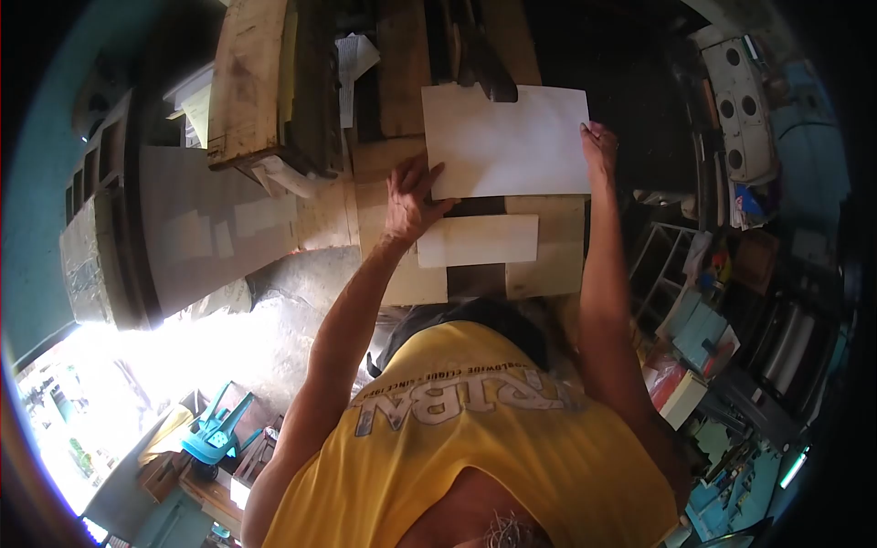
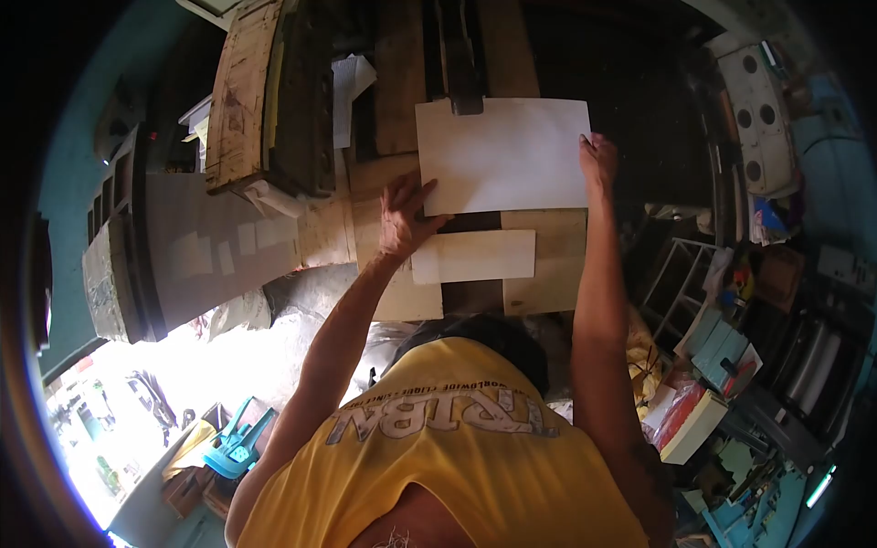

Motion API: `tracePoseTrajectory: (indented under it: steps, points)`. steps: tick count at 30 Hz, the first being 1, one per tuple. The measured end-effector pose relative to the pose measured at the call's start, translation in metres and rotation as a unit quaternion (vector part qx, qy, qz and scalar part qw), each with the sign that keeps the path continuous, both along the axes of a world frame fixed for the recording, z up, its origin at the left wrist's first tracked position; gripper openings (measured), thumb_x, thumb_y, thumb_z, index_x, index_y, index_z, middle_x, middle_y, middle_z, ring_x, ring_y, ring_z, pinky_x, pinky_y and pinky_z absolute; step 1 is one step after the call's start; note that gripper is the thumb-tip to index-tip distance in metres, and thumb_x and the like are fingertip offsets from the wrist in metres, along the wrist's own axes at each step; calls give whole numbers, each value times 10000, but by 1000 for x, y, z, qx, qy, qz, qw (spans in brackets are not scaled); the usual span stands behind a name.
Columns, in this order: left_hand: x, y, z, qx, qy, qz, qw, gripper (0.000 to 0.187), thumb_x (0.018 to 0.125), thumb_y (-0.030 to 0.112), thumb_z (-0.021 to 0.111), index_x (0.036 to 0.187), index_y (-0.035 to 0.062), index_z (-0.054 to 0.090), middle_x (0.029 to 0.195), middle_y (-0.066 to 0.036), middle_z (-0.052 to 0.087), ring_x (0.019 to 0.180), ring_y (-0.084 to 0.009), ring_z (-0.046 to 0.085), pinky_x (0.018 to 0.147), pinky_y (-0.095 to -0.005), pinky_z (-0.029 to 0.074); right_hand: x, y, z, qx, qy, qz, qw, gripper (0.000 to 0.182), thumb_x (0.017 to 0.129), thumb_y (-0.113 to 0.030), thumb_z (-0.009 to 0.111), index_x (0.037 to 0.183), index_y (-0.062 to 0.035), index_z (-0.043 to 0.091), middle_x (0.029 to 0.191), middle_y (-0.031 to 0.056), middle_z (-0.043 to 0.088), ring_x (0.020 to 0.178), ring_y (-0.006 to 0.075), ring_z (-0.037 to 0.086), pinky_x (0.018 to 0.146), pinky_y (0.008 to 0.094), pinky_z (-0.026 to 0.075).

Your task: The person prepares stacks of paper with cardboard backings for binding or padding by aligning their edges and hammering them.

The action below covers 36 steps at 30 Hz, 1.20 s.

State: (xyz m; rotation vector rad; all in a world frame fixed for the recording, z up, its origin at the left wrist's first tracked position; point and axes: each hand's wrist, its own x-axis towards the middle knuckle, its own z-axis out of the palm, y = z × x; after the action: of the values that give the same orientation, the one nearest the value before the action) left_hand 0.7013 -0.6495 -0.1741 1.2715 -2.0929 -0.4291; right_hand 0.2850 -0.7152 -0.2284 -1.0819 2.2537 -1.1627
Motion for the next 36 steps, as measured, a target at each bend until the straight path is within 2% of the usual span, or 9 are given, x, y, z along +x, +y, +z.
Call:
tracePoseTrajectory:
  steps: [6,10,12,14,16,19,23,25,36]
  points:
    - [0,0,-2,1,3,0,1000,707,576,304,898,1219,114,676,1363,-151,545,1232,-354,464,1023,-500,406,1,5,-10,-62,16,1,998,221,822,-162,685,977,-14,737,872,117,735,799,171,682,762,310,520]
    - [0,0,-2,2,1,-4,1000,699,586,302,893,1222,115,675,1373,-151,538,1236,-354,460,1027,-499,406,20,4,32,6,91,23,996,358,855,-281,712,1086,-7,702,1011,178,709,941,257,682,841,349,526]
    - [0,-1,2,6,-2,-5,1000,694,590,300,890,1224,116,675,1375,-151,536,1239,-356,457,1031,-498,405,59,-12,84,-32,256,20,966,459,874,-364,716,1155,-3,672,1096,218,680,1030,315,665,890,390,523]
    - [0,-2,1,9,-4,-5,1000,689,595,298,886,1224,113,674,1377,-151,534,1237,-358,456,1033,-498,403,138,-11,206,-95,108,86,986,637,906,-544,627,1237,0,622,1189,266,625,1129,386,610,948,453,500]
    - [1,1,-1,14,-7,-6,1000,685,597,296,883,1222,110,674,1377,-149,533,1236,-360,455,1034,-498,401,183,-28,250,-90,149,136,975,708,930,-628,521,1215,9,636,1173,272,634,1126,385,615,955,458,494]
    - [-1,2,0,15,-5,-4,1000,682,598,296,882,1219,107,674,1380,-142,533,1239,-360,455,1038,-498,397,219,-45,291,253,147,307,906,688,906,-644,533,993,13,719,939,254,706,953,411,684,856,445,538]
    - [1,-3,2,10,7,-8,1000,679,601,303,882,1216,106,672,1400,-136,521,1255,-361,448,1043,-499,390,226,-29,220,248,122,315,908,430,821,-367,622,913,48,691,904,260,706,911,428,691,816,457,543]
    - [2,3,0,14,14,-9,1000,682,603,307,882,1218,106,669,1412,-136,510,1261,-362,444,1041,-500,388,231,-20,216,255,41,271,927,437,816,-346,627,961,64,673,905,265,703,903,428,692,810,470,544]
    - [2,3,2,1,23,8,1000,673,582,257,884,1206,111,679,1378,-132,548,1235,-360,476,1031,-482,412,237,0,133,86,239,230,940,478,895,-440,611,947,33,572,761,273,680,723,456,678,690,516,556]
